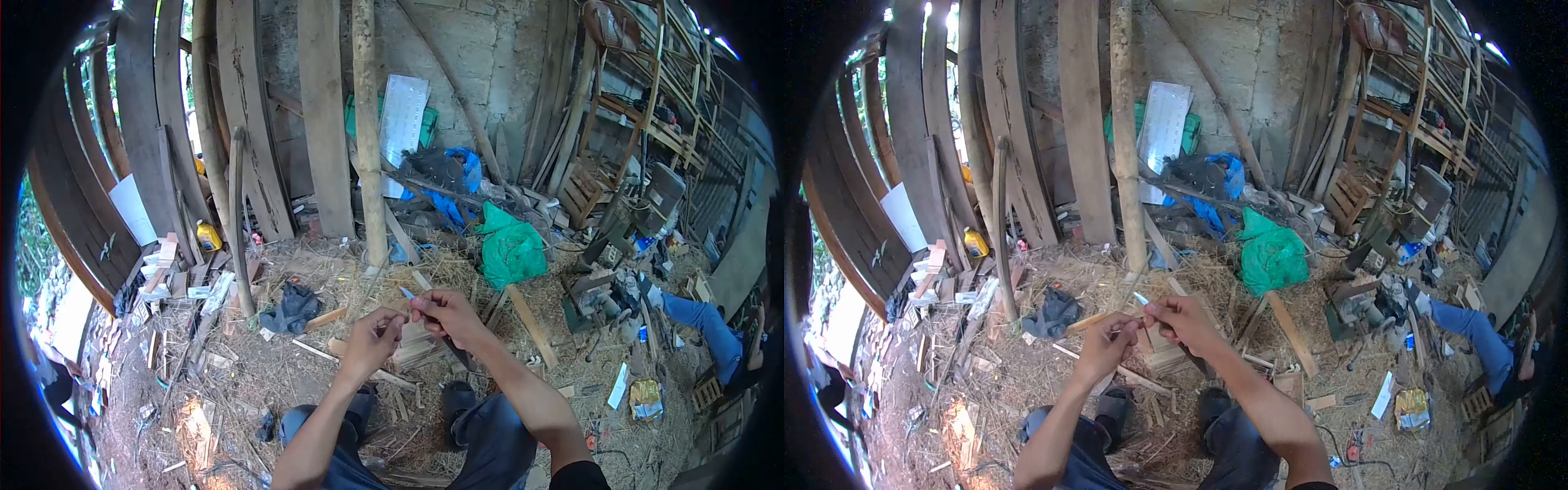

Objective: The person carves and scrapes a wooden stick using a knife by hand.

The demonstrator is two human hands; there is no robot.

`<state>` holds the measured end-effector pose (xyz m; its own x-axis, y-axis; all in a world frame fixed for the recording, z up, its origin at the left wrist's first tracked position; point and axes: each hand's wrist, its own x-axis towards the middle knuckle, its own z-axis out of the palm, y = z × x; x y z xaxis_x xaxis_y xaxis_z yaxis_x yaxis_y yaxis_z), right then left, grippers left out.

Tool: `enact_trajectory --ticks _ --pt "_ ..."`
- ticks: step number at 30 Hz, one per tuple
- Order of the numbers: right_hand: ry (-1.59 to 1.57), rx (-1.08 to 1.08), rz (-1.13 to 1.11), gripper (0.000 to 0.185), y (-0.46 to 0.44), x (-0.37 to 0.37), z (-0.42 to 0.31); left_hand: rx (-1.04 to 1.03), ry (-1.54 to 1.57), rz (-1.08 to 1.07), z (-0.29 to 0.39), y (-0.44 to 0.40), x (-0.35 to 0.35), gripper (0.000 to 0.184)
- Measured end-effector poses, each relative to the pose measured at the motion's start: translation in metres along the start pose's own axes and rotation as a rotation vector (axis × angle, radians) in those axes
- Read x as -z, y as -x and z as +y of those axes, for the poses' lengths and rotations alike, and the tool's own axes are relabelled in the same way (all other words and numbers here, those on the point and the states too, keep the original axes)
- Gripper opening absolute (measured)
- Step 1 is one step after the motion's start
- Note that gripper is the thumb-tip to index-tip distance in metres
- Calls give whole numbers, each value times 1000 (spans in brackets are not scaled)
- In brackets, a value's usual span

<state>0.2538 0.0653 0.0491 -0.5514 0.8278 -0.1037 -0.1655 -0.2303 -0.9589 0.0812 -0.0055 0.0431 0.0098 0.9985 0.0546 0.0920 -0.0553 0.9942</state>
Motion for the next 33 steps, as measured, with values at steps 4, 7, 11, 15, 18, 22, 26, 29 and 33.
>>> enact_trajectory --ticks 4,7,11,15,18,22,26,29,33 --pt "-53 -50 144 16 -6 26 -5 -79 -310 40 -3 -1 -7 16" --pt "-97 -45 220 17 -6 56 -3 -165 -178 -23 -17 -4 -10 15" --pt "-85 -7 226 17 -5 69 -7 -233 -287 32 -18 1 -14 14" --pt "-57 20 225 17 -10 56 2 -289 -342 93 -16 3 -14 15" --pt "-44 -68 156 17 -8 28 6 -226 -296 98 -18 -5 -8 15" --pt "-88 -171 26 17 -16 34 3 -92 -162 85 -19 -3 -5 15" --pt "-100 -83 263 14 -14 64 -13 -156 -263 30 -4 9 -5 14" --pt "-30 -67 242 12 -11 69 -10 -173 -291 13 -14 6 -12 15" --pt "-190 130 609 10 -31 130 -7 -150 -184 -3 -10 14 -5 15"
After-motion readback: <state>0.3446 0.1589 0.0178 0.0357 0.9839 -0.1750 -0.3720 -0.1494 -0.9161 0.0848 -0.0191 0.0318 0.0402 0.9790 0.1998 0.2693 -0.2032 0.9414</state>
